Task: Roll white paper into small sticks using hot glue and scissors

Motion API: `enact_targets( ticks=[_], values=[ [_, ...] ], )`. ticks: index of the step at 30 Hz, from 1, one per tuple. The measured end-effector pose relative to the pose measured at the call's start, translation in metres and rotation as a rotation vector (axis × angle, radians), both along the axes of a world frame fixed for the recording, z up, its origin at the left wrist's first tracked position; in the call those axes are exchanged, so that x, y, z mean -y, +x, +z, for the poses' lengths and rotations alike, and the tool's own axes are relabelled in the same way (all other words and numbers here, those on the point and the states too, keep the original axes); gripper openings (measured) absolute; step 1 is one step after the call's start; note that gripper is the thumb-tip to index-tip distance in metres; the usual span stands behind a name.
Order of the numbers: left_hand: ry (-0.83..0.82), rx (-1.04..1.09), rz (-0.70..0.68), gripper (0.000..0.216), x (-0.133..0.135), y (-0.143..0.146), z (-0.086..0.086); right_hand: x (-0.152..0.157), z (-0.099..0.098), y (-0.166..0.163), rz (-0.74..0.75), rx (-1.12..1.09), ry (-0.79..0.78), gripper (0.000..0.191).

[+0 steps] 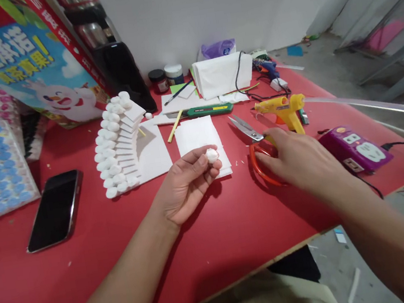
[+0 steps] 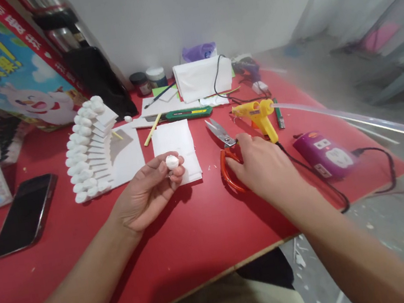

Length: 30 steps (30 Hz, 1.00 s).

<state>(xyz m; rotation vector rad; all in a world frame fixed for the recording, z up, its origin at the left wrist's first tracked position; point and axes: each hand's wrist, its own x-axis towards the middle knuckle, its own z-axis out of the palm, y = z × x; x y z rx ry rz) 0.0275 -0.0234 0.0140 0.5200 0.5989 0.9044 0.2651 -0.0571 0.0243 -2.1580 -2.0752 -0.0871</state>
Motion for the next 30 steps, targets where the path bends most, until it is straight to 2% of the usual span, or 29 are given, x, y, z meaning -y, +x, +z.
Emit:
enact_targets(
  ticks=[4,6,8,11,13,15,17,19,23,26,30],
  values=[
    [0.112,-0.109,0.031,0.021,0.0,-0.002,0.0,-0.005,-0.011,-0.001,0.1,0.008,0.067,0.023],
    [0.163,-0.175,0.055,0.023,-0.001,-0.003,0.001,-0.007,-0.009,-0.001,0.122,-0.013,0.064,0.025],
    [0.214,-0.243,0.081,0.025,0.0,-0.004,0.001,-0.01,0.001,-0.003,0.136,-0.055,0.048,0.029],
    [0.281,-0.324,0.112,0.025,0.0,-0.003,0.003,-0.019,0.028,-0.015,0.192,-0.103,0.076,0.032],
    [0.285,-0.33,0.134,0.023,0.0,-0.003,0.004,-0.027,0.045,-0.028,0.23,-0.148,0.101,0.03],
    [0.257,-0.297,0.152,0.021,-0.001,-0.004,0.004,-0.036,0.054,-0.042,0.272,-0.25,0.14,0.029],
    [0.212,-0.245,0.148,0.02,-0.002,-0.006,0.003,-0.045,0.05,-0.05,0.287,-0.424,0.223,0.028],
    [0.157,-0.191,0.121,0.018,-0.004,-0.009,0.003,-0.053,0.036,-0.051,0.271,-0.638,0.269,0.026],
    [0.077,-0.131,0.085,0.017,-0.009,-0.013,0.004,-0.066,0.002,-0.039,0.204,-1.007,0.185,0.03],
    [0.066,-0.106,0.088,0.015,-0.01,-0.013,0.007,-0.072,-0.009,-0.031,0.19,-1.142,0.161,0.028],
    [0.121,-0.139,0.092,0.017,-0.008,-0.013,0.007,-0.075,-0.009,-0.032,0.206,-1.213,0.155,0.023]
  ],
)
